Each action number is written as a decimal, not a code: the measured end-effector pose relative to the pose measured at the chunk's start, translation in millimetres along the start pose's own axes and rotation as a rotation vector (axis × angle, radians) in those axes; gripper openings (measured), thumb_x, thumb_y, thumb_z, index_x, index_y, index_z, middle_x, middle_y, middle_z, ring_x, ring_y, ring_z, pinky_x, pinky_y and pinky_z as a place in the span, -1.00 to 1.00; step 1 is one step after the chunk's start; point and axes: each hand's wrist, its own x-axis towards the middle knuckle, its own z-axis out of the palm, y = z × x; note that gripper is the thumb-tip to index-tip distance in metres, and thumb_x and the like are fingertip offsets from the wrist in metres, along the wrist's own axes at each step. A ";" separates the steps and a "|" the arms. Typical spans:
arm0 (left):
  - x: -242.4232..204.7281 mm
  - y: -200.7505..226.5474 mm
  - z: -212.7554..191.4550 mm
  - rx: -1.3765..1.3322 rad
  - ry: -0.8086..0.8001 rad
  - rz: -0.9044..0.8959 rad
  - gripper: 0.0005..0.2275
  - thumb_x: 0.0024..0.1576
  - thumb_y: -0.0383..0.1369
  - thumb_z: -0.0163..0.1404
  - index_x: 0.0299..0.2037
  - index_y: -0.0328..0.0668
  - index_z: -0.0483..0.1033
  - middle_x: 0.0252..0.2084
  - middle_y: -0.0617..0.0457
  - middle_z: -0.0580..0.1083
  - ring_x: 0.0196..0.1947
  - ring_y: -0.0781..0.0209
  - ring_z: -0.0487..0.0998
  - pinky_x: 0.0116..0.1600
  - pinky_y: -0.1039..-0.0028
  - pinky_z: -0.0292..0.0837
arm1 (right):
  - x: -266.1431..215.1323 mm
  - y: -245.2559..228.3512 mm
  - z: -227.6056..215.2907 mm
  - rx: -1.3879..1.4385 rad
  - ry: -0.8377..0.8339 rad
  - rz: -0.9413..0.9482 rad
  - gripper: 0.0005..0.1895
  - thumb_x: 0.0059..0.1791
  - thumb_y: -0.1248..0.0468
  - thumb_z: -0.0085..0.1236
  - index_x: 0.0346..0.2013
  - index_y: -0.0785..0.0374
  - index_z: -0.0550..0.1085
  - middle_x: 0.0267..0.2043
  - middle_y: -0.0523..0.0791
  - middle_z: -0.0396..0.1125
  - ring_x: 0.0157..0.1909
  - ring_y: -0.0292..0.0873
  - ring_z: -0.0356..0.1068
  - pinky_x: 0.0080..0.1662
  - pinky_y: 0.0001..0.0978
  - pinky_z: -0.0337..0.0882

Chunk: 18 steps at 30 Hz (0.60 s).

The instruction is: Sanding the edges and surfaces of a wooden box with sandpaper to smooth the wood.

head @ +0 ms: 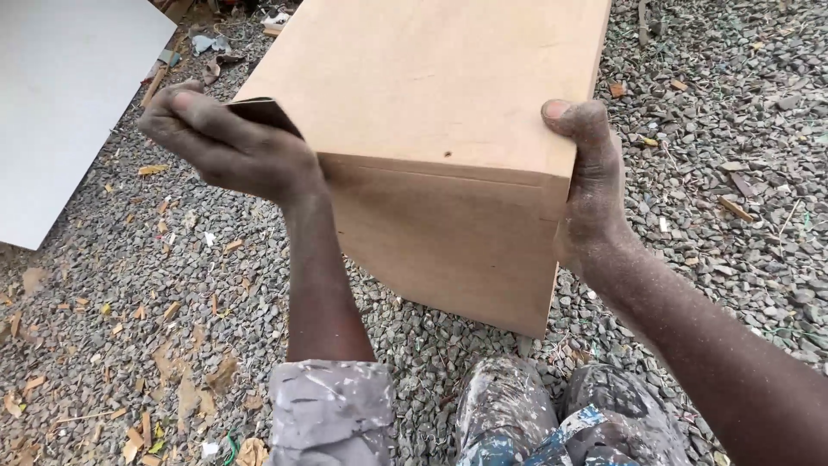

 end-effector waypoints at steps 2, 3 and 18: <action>-9.5 40.2 9.1 -0.016 0.032 0.011 -0.74 0.40 -0.07 -0.49 -0.16 0.07 0.19 -0.30 0.22 0.30 -0.38 0.39 0.48 -0.33 0.56 0.71 | 3.1 -7.8 5.7 -0.028 0.016 -0.023 0.20 -0.35 -0.23 0.11 0.41 0.37 0.01 0.38 0.32 -0.03 0.27 0.38 0.09 0.03 0.37 0.21; -15.8 58.6 4.7 -0.012 0.056 0.040 -0.76 0.44 -0.10 -0.51 -0.09 0.07 0.18 -0.22 0.19 0.32 -0.28 0.35 0.52 -0.18 0.51 0.79 | -0.5 -5.2 8.0 -0.039 0.021 -0.026 0.16 -0.34 -0.24 0.12 0.38 0.39 0.09 0.35 0.32 0.03 0.25 0.34 0.13 0.02 0.33 0.23; -66.1 168.5 11.1 -0.220 0.071 -0.092 -0.86 0.43 -0.33 -0.36 -0.08 -0.08 0.26 -0.15 0.15 0.31 -0.25 0.35 0.35 -0.12 0.53 0.44 | -4.9 -20.8 16.7 -0.161 0.182 0.114 0.14 -0.40 -0.25 -0.06 0.40 0.22 0.12 0.21 0.07 0.12 0.15 0.11 0.18 -0.01 0.20 0.25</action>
